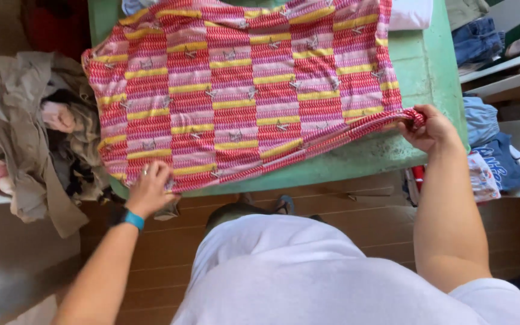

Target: The person folds a red and yellow patterned cloth on a green table, then folds a blue tie-dye cloth. Both items are folded neatly and placed on a growing stack of folded clothes.

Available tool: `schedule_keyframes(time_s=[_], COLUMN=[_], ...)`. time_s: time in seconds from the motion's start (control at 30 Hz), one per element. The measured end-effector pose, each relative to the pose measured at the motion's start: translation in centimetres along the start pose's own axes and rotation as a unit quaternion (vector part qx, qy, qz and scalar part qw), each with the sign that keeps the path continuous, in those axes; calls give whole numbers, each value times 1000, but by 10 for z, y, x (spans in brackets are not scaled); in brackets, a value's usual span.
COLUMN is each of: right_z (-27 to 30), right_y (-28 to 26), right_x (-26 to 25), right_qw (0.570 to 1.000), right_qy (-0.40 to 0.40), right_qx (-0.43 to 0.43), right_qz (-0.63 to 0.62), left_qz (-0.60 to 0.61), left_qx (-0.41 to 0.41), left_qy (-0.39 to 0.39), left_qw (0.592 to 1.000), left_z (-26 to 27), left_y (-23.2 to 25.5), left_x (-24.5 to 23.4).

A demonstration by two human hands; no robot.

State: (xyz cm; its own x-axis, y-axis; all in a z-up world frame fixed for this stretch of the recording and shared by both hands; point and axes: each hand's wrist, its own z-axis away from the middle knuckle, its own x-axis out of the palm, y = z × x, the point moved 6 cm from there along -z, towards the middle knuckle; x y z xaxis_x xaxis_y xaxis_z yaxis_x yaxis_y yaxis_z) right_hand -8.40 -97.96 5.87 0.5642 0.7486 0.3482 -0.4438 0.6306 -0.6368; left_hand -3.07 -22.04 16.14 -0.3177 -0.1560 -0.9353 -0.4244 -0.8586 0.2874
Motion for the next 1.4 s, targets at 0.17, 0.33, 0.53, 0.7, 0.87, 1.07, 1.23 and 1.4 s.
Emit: schedule_keyframes(time_s=[0.17,0.33,0.53,0.7,0.87,1.07,1.23,1.4], right_z=[-42,-70,35,-9,5,-45,-39,-2], right_y=[22,11,-36,-31,-54,-64,-38,6], right_x=[-30,-68,52,57,66,38,44,66], right_qw=[995,990,980,929,795,813,761,615], right_qy=[57,73,77,73,245,211,293,411], right_qx=[0,-39,-108,-156,-351,-460,-297,-224], right_qz=[-83,-115,-147,326,429,287,497,634], left_qz=[92,161,279,222,291,233,150,-129], left_qx=[-13,-112,-96,-105,-116,-128,-230,-400], left_qy=[112,175,40,4,43,195,166,336], left_qw=[989,965,955,969,949,944,947,843], left_z=[-4,-47,-126,-161,-151,-152,-137,-82], left_y=[-58,-117,-175,-195,-219,-221,-189,-140], left_x=[8,-47,-55,-37,-11,-27,-28,-39])
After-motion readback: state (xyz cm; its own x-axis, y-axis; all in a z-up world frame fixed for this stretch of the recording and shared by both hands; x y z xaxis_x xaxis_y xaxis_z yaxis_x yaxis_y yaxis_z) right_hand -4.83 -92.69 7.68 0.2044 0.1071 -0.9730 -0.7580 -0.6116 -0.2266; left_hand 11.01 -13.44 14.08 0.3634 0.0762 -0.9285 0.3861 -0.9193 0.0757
